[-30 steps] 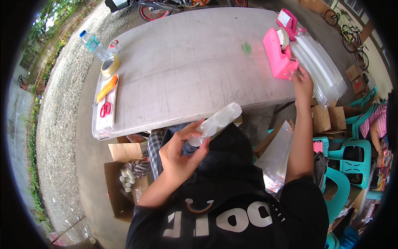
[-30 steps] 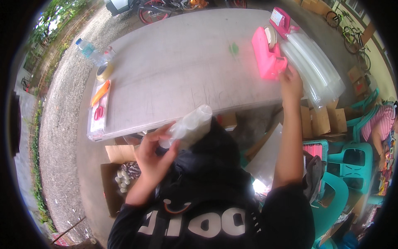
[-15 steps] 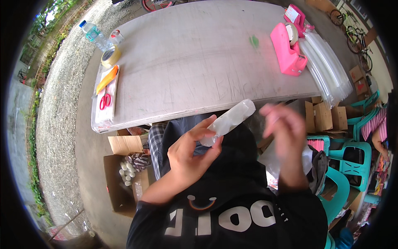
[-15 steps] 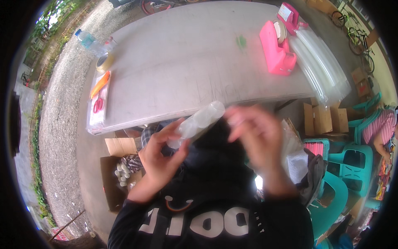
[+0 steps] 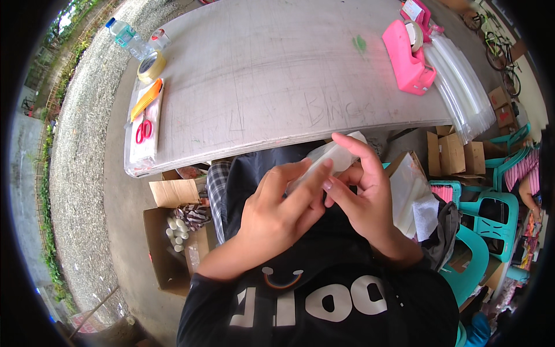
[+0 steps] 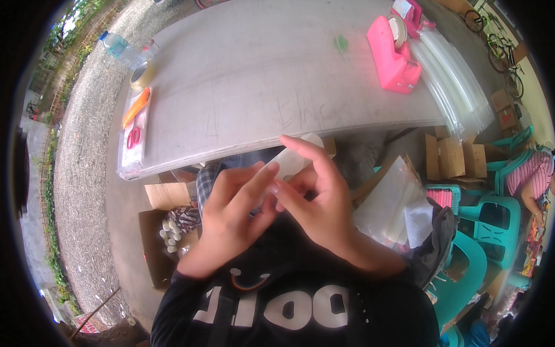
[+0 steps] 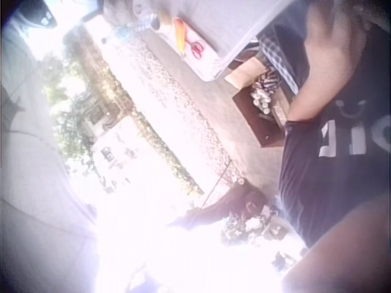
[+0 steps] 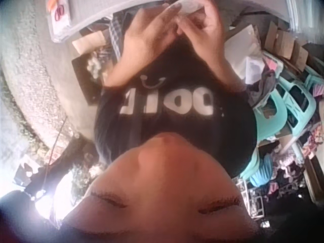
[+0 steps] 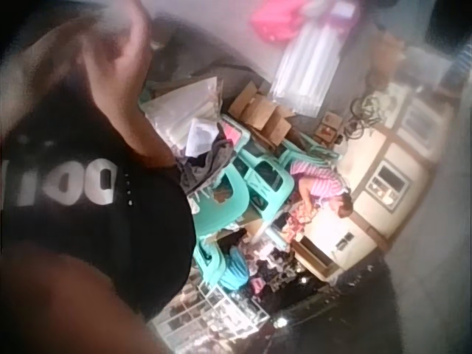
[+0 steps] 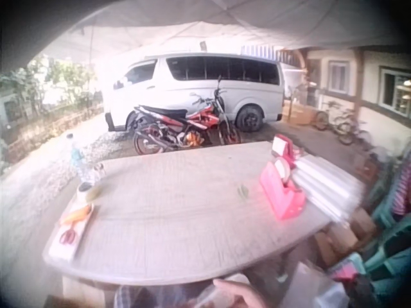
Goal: The person uses a utility knife to cut open a plastic bag containing a cloth, then wipes the table surface with the cloth. The person then picks up a stack of white cylindrical items wrapped in plastic, separates them into smaller bundles, and places them on the table.
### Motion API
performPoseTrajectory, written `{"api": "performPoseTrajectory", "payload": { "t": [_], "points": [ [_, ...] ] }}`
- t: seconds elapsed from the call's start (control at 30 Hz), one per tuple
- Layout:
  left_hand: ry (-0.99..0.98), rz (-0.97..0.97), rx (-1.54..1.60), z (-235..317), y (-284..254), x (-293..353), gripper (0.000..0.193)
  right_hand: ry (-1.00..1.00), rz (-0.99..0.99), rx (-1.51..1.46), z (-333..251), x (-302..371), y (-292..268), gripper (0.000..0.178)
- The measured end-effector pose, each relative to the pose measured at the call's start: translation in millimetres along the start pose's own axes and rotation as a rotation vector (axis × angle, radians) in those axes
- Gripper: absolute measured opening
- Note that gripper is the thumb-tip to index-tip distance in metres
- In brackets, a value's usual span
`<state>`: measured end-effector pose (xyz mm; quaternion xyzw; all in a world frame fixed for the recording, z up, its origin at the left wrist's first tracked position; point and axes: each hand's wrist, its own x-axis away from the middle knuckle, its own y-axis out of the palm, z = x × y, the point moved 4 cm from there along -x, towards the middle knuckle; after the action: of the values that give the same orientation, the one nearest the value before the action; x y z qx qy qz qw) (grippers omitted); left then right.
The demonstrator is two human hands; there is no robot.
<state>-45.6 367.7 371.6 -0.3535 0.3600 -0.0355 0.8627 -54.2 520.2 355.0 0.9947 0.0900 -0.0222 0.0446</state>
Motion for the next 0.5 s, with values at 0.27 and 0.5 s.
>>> {"api": "performPoseTrajectory", "payload": {
  "t": [0.27,0.5],
  "points": [
    [-0.069,0.02,0.071,-10.1,-1.8,-4.0,0.052,-0.149,-0.041,0.013,17.4,0.9,-8.1,0.083],
    [-0.115,-0.034,0.145,-19.5,-5.0,-4.8,0.049,-0.292,0.144,0.316,50.5,1.9,-7.5,0.088]
  ]
}}
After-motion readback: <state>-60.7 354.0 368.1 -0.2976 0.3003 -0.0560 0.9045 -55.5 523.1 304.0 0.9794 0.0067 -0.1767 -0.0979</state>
